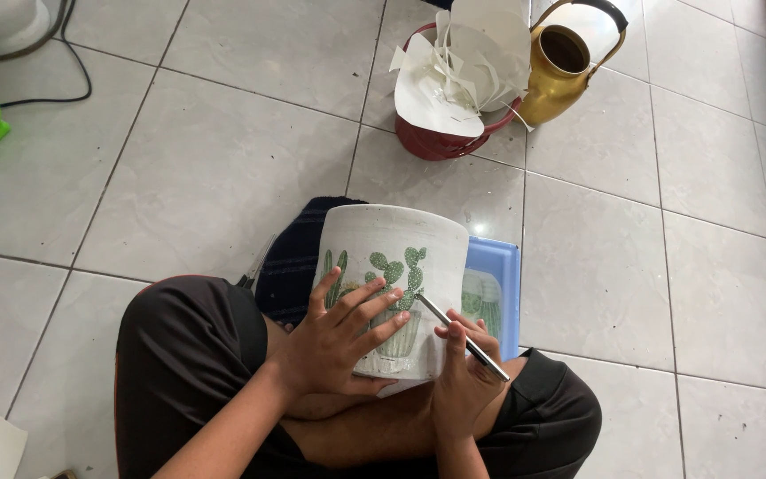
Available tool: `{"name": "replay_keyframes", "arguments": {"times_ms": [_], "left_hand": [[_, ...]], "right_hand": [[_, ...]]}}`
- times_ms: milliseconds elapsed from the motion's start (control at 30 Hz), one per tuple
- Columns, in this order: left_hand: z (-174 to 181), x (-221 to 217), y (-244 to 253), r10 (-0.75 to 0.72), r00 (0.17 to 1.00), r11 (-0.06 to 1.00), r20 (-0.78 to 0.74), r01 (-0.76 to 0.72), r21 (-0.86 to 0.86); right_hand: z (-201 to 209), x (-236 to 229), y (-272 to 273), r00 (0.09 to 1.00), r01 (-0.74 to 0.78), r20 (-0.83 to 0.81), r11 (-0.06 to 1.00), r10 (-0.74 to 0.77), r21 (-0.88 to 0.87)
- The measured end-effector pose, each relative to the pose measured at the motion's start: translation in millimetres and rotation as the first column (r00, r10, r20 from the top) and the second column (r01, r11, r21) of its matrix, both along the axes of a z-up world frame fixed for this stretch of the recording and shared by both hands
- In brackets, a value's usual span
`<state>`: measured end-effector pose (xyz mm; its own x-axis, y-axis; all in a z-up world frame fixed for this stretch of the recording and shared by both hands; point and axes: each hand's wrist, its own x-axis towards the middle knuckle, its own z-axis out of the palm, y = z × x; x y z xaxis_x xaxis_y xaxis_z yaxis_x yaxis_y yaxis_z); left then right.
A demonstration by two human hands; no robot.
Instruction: Using a metal stylus tool to trace and press a cactus design decal onto a white ceramic pot.
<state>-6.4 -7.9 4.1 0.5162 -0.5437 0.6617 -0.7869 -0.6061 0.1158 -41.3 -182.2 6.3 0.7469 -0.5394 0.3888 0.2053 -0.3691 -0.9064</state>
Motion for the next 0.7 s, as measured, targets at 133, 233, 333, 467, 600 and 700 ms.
{"name": "replay_keyframes", "arguments": {"times_ms": [133,233,333,467,600,700], "left_hand": [[1,1,0,-0.004,1.0,1.0,0.004,0.004,-0.011],[2,1,0,0.003,1.0,1.0,0.005,-0.003,-0.002],[2,1,1,0.015,0.999,1.0,0.029,-0.015,-0.009],[-1,1,3,0.006,1.0,1.0,0.0,-0.006,-0.01],[-4,2,6,-0.019,1.0,0.997,-0.006,0.019,-0.072],[-6,2,9,-0.024,0.999,0.997,-0.026,0.022,-0.07]], "right_hand": [[1,1,1,1.0,0.013,-0.019,1.0,-0.013,0.007],[1,1,1,1.0,0.007,0.012,0.999,-0.007,0.041],[4,3,0,1.0,0.0,-0.003,0.998,0.0,0.059],[5,14,-22,0.996,-0.072,0.061,0.987,0.064,0.144],[23,39,-52,0.92,-0.39,0.085,0.875,0.382,0.288],[40,67,-67,0.771,-0.601,0.013,0.721,0.637,0.345]]}}
